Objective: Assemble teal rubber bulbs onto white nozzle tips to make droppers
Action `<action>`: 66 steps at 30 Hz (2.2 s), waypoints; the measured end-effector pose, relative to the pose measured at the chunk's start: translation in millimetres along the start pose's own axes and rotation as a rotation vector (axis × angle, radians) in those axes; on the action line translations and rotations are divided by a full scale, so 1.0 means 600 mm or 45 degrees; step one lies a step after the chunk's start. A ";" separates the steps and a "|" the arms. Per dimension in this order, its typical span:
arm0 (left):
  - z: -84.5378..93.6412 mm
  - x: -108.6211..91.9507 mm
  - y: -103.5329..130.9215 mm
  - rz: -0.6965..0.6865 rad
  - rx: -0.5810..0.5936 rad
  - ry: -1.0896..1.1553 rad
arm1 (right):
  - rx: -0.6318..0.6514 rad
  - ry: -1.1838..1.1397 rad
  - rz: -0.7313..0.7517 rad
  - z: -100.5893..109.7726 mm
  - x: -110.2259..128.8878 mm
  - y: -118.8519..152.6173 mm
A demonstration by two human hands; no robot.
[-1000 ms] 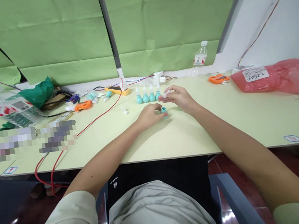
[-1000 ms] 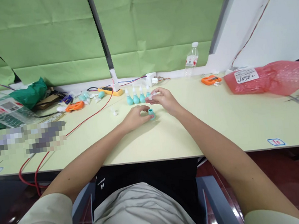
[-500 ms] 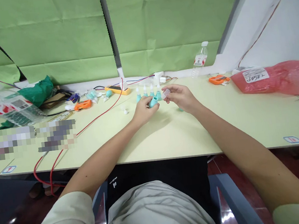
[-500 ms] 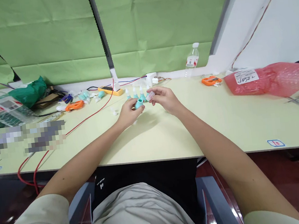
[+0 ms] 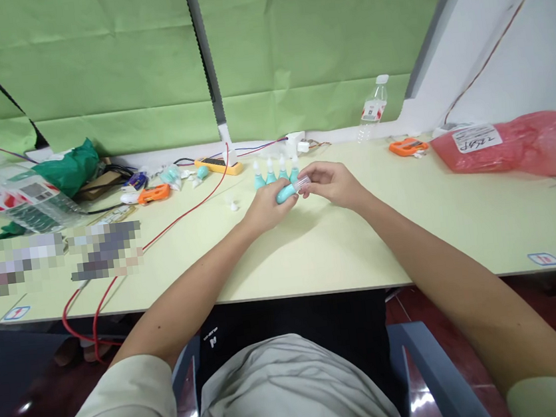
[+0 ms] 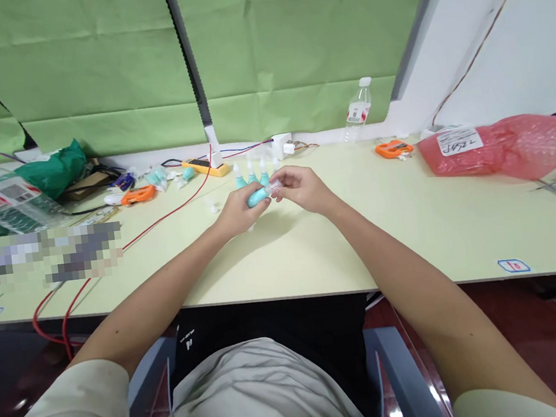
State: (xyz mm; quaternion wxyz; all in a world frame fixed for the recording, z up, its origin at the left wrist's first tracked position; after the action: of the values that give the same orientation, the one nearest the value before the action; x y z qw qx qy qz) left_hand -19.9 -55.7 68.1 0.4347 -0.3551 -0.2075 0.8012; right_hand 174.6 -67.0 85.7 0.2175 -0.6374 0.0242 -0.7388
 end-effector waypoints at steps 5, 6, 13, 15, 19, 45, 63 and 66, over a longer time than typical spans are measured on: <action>0.004 0.005 0.000 -0.047 0.077 -0.035 | -0.019 0.096 -0.033 -0.002 -0.004 0.004; 0.004 0.006 0.001 -0.066 0.083 -0.067 | -0.007 0.117 -0.044 -0.002 -0.006 0.005; -0.004 0.016 0.008 -0.191 0.176 -0.234 | 0.122 0.157 -0.103 0.000 -0.017 0.006; -0.005 0.019 0.009 -0.205 0.178 -0.248 | 0.151 0.126 -0.125 0.000 -0.018 0.005; -0.004 0.020 0.008 -0.199 0.160 -0.248 | 0.181 0.141 -0.157 -0.002 -0.021 0.003; 0.003 -0.003 -0.011 0.590 -0.088 0.954 | 0.014 0.627 0.213 -0.001 -0.017 0.007; 0.005 -0.003 -0.006 0.300 -0.207 0.528 | 0.098 0.233 -0.105 -0.021 -0.005 0.016; 0.008 -0.004 -0.004 0.244 -0.206 0.412 | 0.151 0.104 -0.178 -0.023 -0.005 0.013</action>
State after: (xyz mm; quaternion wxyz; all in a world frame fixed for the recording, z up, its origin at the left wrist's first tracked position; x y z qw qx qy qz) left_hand -21.2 -56.3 73.8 0.3540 -0.5310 -0.1640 0.7522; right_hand 164.1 -76.3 77.9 0.2019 -0.5929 -0.0553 -0.7776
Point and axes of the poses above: each hand's wrist, its own y-axis away from the middle knuckle, its own z-axis out of the back of the hand, x = y × z, the point moved 2 cm from there along -y, towards the middle knuckle, and after that the axes turned 11 degrees about -z, right-handed, at the moved point
